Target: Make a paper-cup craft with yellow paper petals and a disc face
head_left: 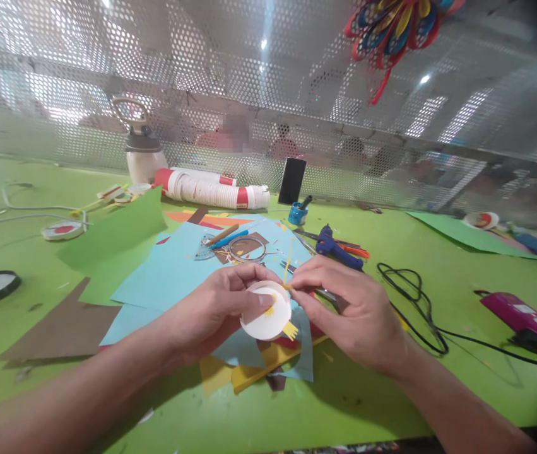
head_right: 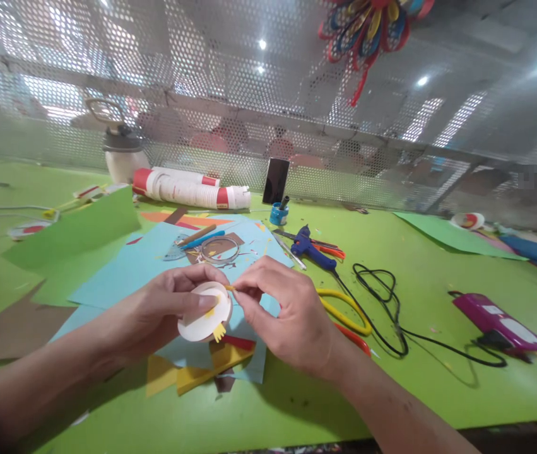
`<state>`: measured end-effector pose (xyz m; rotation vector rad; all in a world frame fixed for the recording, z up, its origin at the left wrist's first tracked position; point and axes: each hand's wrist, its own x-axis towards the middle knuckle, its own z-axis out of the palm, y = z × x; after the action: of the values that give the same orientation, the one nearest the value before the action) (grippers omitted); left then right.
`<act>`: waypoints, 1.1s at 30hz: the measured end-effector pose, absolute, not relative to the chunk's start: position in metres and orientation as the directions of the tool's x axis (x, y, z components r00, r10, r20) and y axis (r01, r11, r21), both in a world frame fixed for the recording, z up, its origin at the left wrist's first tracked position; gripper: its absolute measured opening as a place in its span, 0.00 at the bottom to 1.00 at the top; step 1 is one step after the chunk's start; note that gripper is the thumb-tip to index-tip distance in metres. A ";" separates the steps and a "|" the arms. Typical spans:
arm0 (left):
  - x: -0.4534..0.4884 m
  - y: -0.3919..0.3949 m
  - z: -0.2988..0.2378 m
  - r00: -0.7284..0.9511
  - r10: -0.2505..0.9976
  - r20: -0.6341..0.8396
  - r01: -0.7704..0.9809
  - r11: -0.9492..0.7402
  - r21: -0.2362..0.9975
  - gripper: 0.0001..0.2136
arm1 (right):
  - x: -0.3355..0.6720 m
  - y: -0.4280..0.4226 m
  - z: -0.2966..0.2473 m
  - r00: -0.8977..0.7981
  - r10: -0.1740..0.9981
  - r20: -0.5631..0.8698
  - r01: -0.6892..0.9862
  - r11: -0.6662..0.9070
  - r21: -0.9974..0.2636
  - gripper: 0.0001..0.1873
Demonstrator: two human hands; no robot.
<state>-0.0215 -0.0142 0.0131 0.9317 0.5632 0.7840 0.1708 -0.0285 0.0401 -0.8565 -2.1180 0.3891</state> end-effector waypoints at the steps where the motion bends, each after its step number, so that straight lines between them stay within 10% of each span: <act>1: -0.021 -0.014 0.013 0.598 0.796 -0.093 -0.346 0.362 0.866 0.08 | 0.171 -0.028 0.040 -0.450 0.694 0.562 0.444 0.720 -0.533 0.06; 15: -0.021 -0.014 0.016 0.578 0.813 -0.064 -0.416 0.361 0.834 0.04 | 0.167 -0.031 0.035 -0.386 0.743 0.547 0.403 0.669 -0.624 0.07; 25: -0.021 -0.014 0.016 0.597 0.800 -0.066 -0.393 0.362 0.845 0.06 | 0.169 -0.029 0.031 -0.445 0.498 0.744 0.455 0.842 -0.291 0.09; 33: -0.020 -0.014 0.014 0.609 0.790 -0.073 -0.393 0.380 0.837 0.08 | 0.166 -0.031 0.032 -0.424 0.516 0.744 0.447 0.834 -0.323 0.08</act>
<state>-0.0205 -0.0144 0.0139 0.8899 0.5138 0.7986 0.1657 -0.0311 0.0324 -0.7048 -2.0802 0.0933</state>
